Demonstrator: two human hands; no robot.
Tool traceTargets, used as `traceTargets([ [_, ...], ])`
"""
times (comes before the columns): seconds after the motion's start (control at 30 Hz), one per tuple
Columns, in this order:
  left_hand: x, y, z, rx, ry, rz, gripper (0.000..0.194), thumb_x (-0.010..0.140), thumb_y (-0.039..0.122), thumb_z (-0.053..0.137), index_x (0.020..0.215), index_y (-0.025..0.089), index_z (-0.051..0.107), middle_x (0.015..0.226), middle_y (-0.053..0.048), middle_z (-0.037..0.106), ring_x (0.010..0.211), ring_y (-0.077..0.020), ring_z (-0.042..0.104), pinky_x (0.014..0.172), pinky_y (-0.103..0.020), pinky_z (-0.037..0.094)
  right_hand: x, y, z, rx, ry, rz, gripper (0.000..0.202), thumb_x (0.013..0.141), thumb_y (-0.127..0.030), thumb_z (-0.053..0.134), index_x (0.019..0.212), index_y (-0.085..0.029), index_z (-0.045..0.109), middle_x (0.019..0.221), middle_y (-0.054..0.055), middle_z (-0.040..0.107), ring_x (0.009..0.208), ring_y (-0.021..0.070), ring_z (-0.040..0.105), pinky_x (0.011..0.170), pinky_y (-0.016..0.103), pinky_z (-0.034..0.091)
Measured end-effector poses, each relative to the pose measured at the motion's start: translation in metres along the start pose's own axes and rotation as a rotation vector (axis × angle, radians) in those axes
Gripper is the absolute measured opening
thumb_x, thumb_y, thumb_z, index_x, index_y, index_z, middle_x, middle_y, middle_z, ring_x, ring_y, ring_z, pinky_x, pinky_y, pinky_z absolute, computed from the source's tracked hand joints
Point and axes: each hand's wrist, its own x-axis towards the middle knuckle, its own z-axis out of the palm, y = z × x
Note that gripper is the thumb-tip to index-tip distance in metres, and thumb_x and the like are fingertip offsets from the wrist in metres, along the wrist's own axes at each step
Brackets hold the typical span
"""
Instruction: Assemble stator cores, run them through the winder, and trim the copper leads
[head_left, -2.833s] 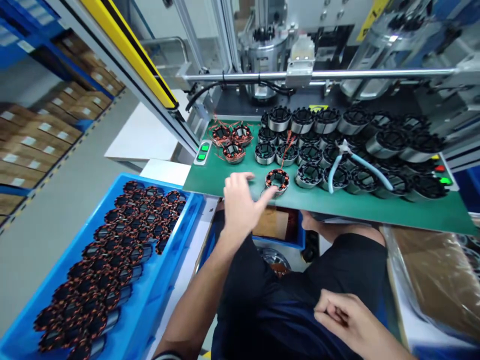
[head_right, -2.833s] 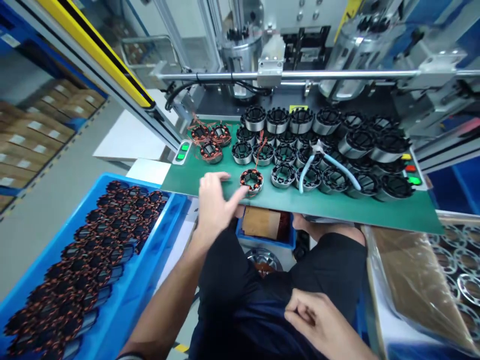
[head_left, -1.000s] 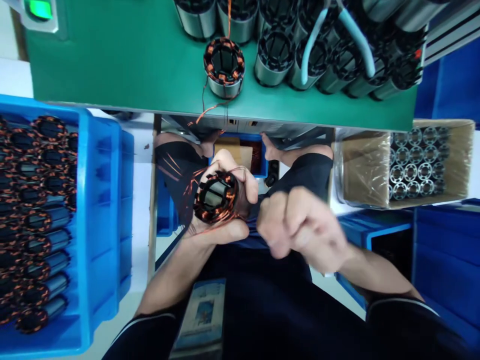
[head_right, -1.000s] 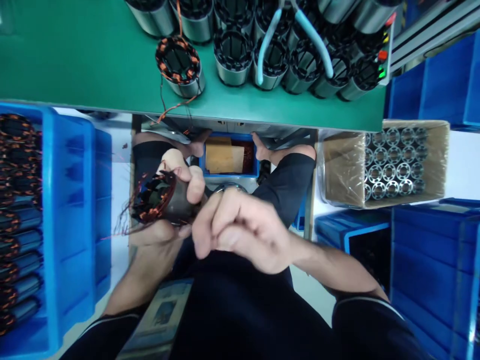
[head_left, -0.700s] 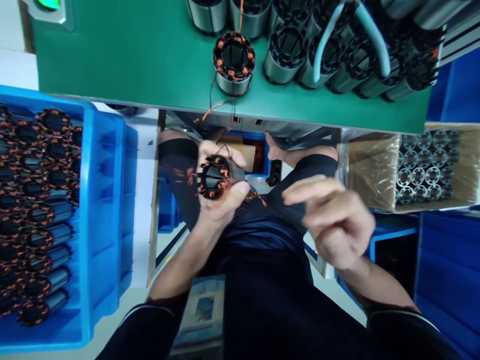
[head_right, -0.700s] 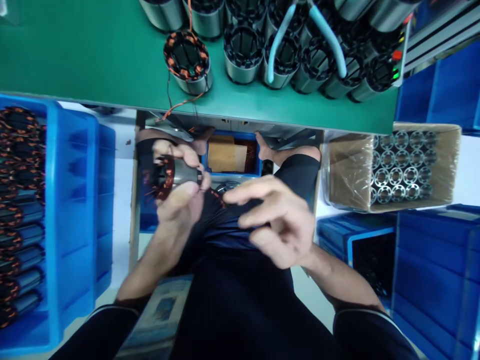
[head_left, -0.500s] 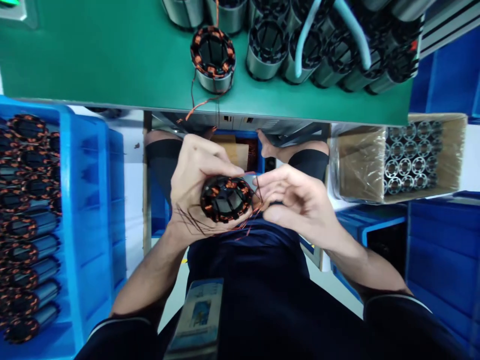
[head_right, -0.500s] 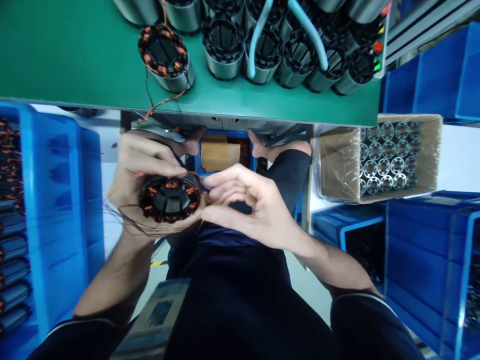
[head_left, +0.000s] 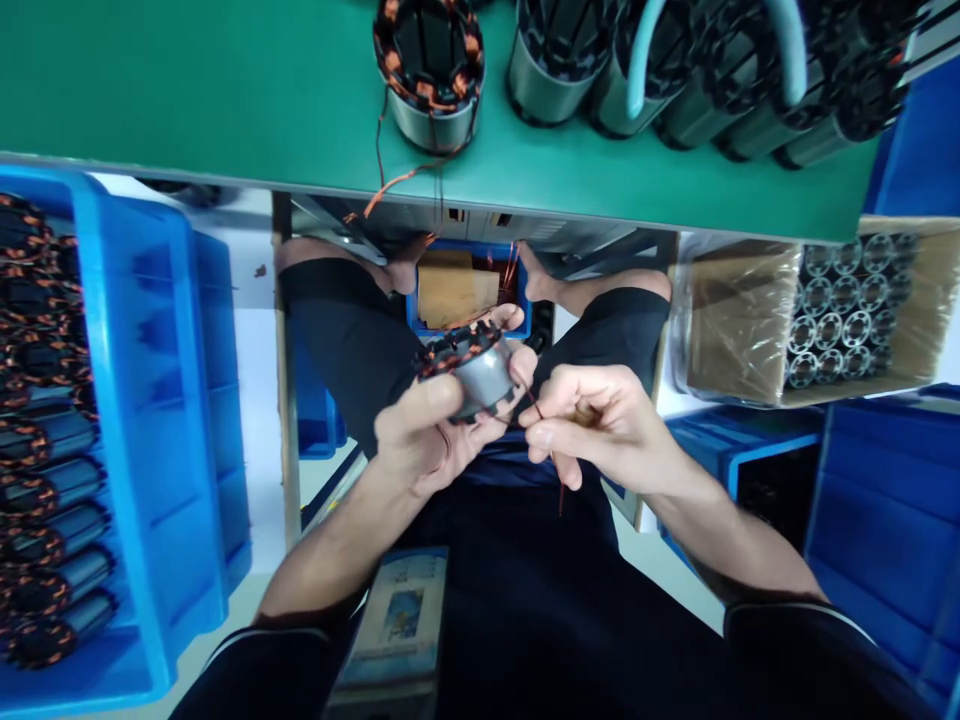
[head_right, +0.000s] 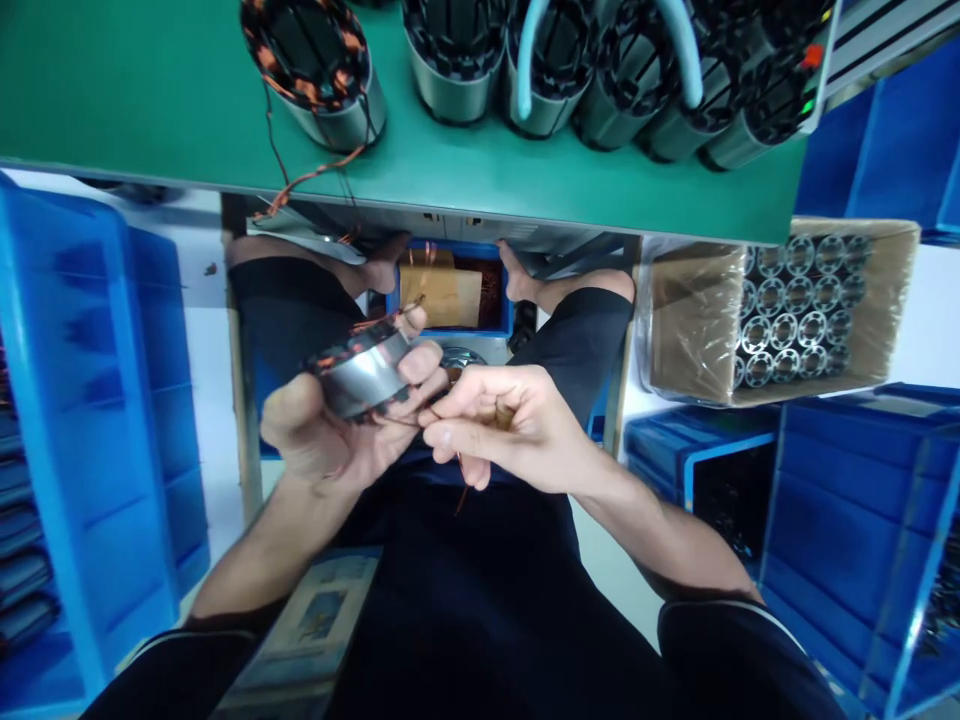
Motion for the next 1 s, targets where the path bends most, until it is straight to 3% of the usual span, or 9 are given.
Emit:
traceTargets([
  [0.1, 0.003, -0.003, 0.005, 0.044, -0.038, 0.054, 0.070, 0.071, 0.051, 0.109, 0.124, 0.030, 0.068, 0.084, 0.005, 0.058, 0.052, -0.0056, 0.037, 0.038, -0.019, 0.033, -0.007, -0.005, 0.002, -0.042, -0.006, -0.001, 0.014, 0.091, -0.012, 0.102, 0.099, -0.018, 0.092, 0.082, 0.001, 0.087, 0.053, 0.0091, 0.076, 0.051, 0.014, 0.061],
  [0.23, 0.000, -0.001, 0.000, 0.181, 0.007, 0.128, 0.078, 0.059, 0.053, 0.113, 0.119, 0.029, 0.069, 0.091, -0.001, 0.068, 0.059, -0.0141, 0.057, 0.043, -0.029, 0.046, -0.018, -0.020, 0.004, -0.069, -0.041, -0.046, 0.027, 0.084, 0.000, 0.102, 0.101, -0.020, 0.094, 0.085, 0.002, 0.089, 0.052, 0.0097, 0.076, 0.046, 0.013, 0.058],
  [0.4, -0.008, 0.000, -0.021, 0.256, -0.015, 0.016, 0.061, 0.092, 0.058, 0.100, 0.140, 0.029, 0.076, 0.120, -0.011, 0.086, 0.095, -0.0268, 0.084, 0.068, -0.032, 0.066, -0.028, -0.032, 0.008, -0.229, -0.009, -0.145, 0.026, 0.088, -0.001, 0.101, 0.103, -0.020, 0.094, 0.086, 0.002, 0.089, 0.051, 0.0085, 0.073, 0.047, 0.014, 0.056],
  [0.5, -0.008, -0.001, -0.025, 0.288, -0.056, -0.011, 0.078, 0.082, 0.054, 0.108, 0.149, 0.026, 0.077, 0.132, -0.015, 0.085, 0.098, -0.0276, 0.086, 0.074, -0.033, 0.069, -0.025, -0.017, 0.003, -0.296, -0.034, -0.129, 0.016, 0.092, -0.012, 0.102, 0.103, -0.018, 0.092, 0.080, 0.001, 0.085, 0.054, 0.0085, 0.074, 0.051, 0.014, 0.056],
  [0.57, -0.007, -0.003, -0.020, 0.373, -0.033, 0.127, 0.075, 0.072, 0.043, 0.115, 0.137, 0.026, 0.082, 0.121, -0.010, 0.086, 0.090, -0.0227, 0.082, 0.076, -0.031, 0.068, -0.019, 0.006, -0.008, -0.330, -0.109, -0.092, 0.018, 0.097, -0.027, 0.103, 0.103, -0.016, 0.090, 0.083, 0.002, 0.085, 0.055, 0.0090, 0.074, 0.053, 0.016, 0.057],
  [0.67, -0.008, -0.005, -0.006, 0.667, 0.027, 0.430, 0.057, 0.068, 0.024, 0.116, 0.113, 0.023, 0.082, 0.105, -0.005, 0.083, 0.094, -0.0216, 0.080, 0.091, -0.033, 0.068, -0.008, 0.038, -0.038, -0.417, -0.200, 0.033, 0.047, 0.100, -0.059, 0.097, 0.098, -0.014, 0.083, 0.081, 0.003, 0.082, 0.054, 0.0106, 0.072, 0.052, 0.019, 0.057],
  [0.73, -0.011, -0.004, 0.003, 0.854, -0.012, 0.490, 0.054, 0.069, 0.017, 0.113, 0.111, 0.022, 0.080, 0.106, -0.005, 0.083, 0.099, -0.0229, 0.082, 0.096, -0.034, 0.068, -0.003, 0.040, -0.059, -0.487, -0.191, 0.090, 0.054, 0.099, -0.066, 0.096, 0.098, -0.014, 0.081, 0.082, 0.003, 0.082, 0.062, 0.0120, 0.075, 0.059, 0.020, 0.060],
  [0.87, -0.020, 0.000, 0.010, 0.995, -0.103, 0.363, 0.061, 0.074, 0.016, 0.109, 0.125, 0.026, 0.075, 0.115, -0.005, 0.086, 0.099, -0.0246, 0.086, 0.094, -0.036, 0.072, -0.004, -0.010, -0.073, -0.552, -0.065, 0.043, 0.037, 0.108, -0.050, 0.091, 0.111, -0.014, 0.082, 0.105, 0.007, 0.087, 0.090, 0.0132, 0.081, 0.079, 0.021, 0.065],
  [1.0, -0.024, 0.001, 0.009, 0.938, -0.185, 0.290, 0.103, 0.069, 0.006, 0.107, 0.156, 0.037, 0.061, 0.118, -0.002, 0.088, 0.099, -0.0274, 0.090, 0.089, -0.036, 0.073, -0.007, -0.065, -0.044, -0.501, -0.213, 0.023, 0.030, 0.112, -0.044, 0.086, 0.109, -0.015, 0.079, 0.105, 0.006, 0.086, 0.090, 0.0138, 0.081, 0.080, 0.023, 0.068],
])
